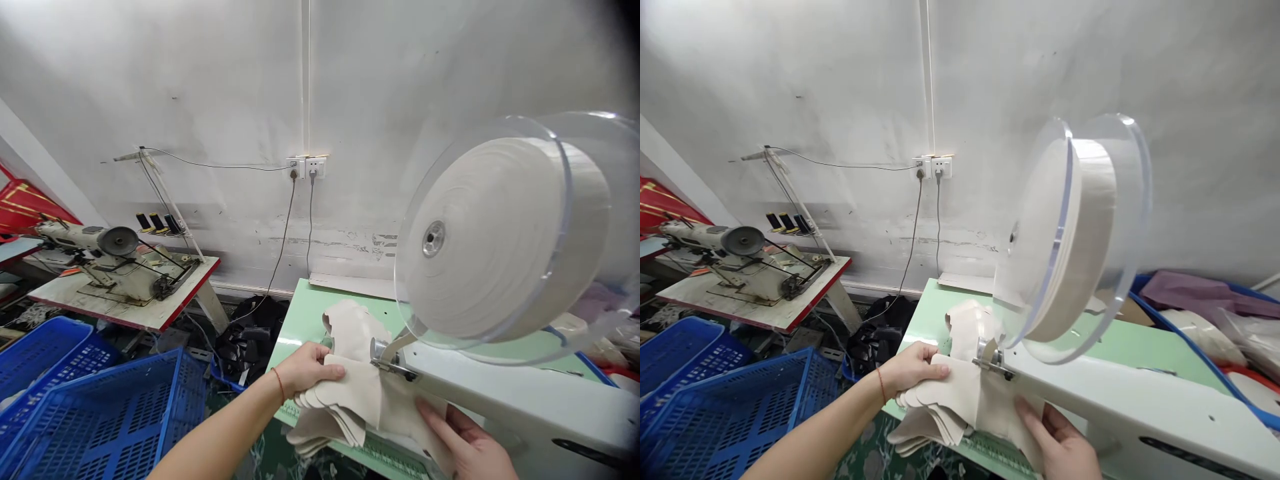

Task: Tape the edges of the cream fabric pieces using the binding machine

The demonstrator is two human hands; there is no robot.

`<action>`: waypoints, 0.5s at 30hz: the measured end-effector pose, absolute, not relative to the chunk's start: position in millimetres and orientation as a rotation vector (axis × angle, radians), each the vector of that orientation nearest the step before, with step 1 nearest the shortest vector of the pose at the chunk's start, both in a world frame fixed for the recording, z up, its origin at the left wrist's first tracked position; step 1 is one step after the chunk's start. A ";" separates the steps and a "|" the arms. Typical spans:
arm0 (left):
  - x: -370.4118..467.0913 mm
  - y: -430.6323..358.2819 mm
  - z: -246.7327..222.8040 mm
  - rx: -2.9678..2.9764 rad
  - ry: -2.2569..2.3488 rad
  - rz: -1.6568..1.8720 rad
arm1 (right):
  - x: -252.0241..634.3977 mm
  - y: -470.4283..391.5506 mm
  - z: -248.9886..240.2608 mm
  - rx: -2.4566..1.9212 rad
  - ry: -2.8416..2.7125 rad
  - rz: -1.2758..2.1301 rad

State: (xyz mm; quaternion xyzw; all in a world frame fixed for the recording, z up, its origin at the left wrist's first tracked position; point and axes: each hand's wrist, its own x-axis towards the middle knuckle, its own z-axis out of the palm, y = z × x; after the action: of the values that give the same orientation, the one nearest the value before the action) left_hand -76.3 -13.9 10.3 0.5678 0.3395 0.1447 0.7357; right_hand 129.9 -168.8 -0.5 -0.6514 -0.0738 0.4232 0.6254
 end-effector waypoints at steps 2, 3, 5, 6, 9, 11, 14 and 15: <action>-73.4 -7.2 0.2 1.202 0.724 0.295 | 126.2 -162.1 0.6 -1.463 -0.085 0.993; -72.2 -4.1 -3.5 1.189 0.716 0.290 | 125.4 -159.1 0.3 -1.460 -0.054 0.996; -69.3 2.9 -9.0 1.155 0.725 0.286 | 126.2 -152.4 -1.8 -1.435 -0.039 0.975; -67.1 6.7 -11.1 1.137 0.736 0.285 | 127.5 -148.7 -3.3 -1.413 -0.038 0.942; -59.1 14.4 -16.3 1.094 0.762 0.295 | 131.7 -139.5 -9.5 -1.340 -0.043 0.881; -56.0 11.1 -19.9 1.079 0.773 0.322 | 130.2 -139.8 -17.2 -1.316 -0.023 0.890; -61.5 -12.2 -26.0 1.037 0.773 0.392 | 114.8 -154.8 -39.0 -1.290 -0.115 0.964; -66.3 -23.6 -27.6 1.019 0.747 0.417 | 106.2 -162.7 -48.4 -1.281 -0.209 1.012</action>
State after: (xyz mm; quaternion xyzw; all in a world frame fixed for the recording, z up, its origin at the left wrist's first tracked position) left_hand -66.3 -23.6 -27.6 0.4727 0.3467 0.1936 0.7867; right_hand 106.2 -162.7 -48.4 -0.5707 -0.0933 0.4506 0.6801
